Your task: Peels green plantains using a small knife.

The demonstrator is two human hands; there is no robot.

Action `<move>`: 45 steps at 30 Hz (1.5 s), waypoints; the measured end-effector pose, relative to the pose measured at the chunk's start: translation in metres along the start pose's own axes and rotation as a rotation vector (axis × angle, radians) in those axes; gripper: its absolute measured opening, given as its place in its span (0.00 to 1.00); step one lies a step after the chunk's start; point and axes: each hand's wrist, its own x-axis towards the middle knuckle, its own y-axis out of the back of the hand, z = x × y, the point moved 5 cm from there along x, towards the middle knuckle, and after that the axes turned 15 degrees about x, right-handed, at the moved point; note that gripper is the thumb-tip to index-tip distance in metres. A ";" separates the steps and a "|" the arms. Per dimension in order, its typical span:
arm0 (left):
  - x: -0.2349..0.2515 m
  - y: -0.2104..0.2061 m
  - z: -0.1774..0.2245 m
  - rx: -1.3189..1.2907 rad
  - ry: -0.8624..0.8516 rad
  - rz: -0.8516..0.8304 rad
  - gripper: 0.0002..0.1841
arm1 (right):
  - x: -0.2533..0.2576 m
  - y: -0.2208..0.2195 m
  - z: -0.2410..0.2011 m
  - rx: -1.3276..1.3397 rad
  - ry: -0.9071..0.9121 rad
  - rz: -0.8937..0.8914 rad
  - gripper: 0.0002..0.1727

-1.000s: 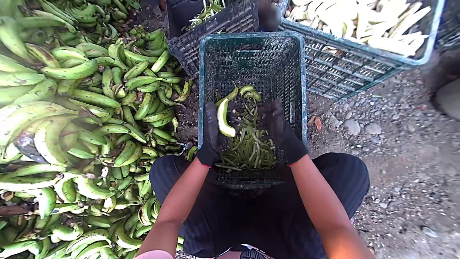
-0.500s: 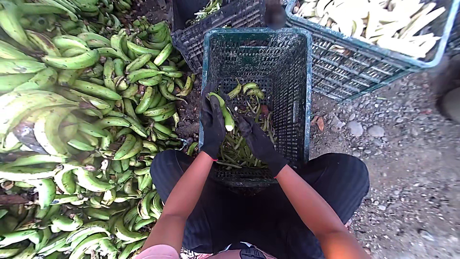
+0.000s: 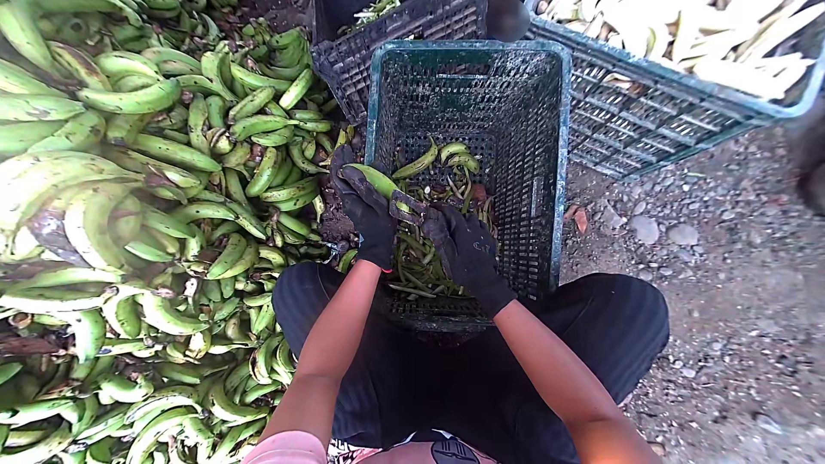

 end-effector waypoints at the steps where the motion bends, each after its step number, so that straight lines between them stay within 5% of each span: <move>1: 0.000 -0.002 0.001 -0.058 -0.019 -0.034 0.33 | 0.001 0.002 0.001 0.013 -0.004 -0.002 0.38; 10: -0.026 -0.024 0.001 -0.470 0.366 -0.987 0.26 | 0.023 0.035 0.008 -0.046 -0.088 0.101 0.35; 15: -0.047 -0.023 0.017 -0.398 0.420 -1.234 0.27 | 0.030 0.042 0.010 0.045 -0.066 0.036 0.32; 18: -0.041 -0.023 0.025 -0.334 0.240 -1.129 0.29 | 0.035 0.044 0.018 0.250 0.020 0.075 0.37; 23: -0.003 -0.022 0.006 -0.499 0.320 -0.619 0.28 | 0.025 0.020 0.029 0.714 -0.034 -0.112 0.38; 27: 0.014 -0.010 0.000 -0.471 0.273 -0.296 0.26 | 0.002 -0.014 0.001 0.869 -0.083 -0.347 0.25; 31: 0.022 0.004 -0.006 -0.494 0.237 -0.071 0.24 | -0.017 -0.030 -0.003 0.878 -0.145 -0.402 0.18; 39: 0.025 0.020 0.006 -0.269 0.008 0.113 0.26 | -0.027 -0.028 -0.012 0.611 -0.190 -0.321 0.12; 45: 0.024 0.020 0.004 -0.352 0.001 0.076 0.24 | -0.027 -0.028 -0.010 0.495 -0.194 -0.319 0.12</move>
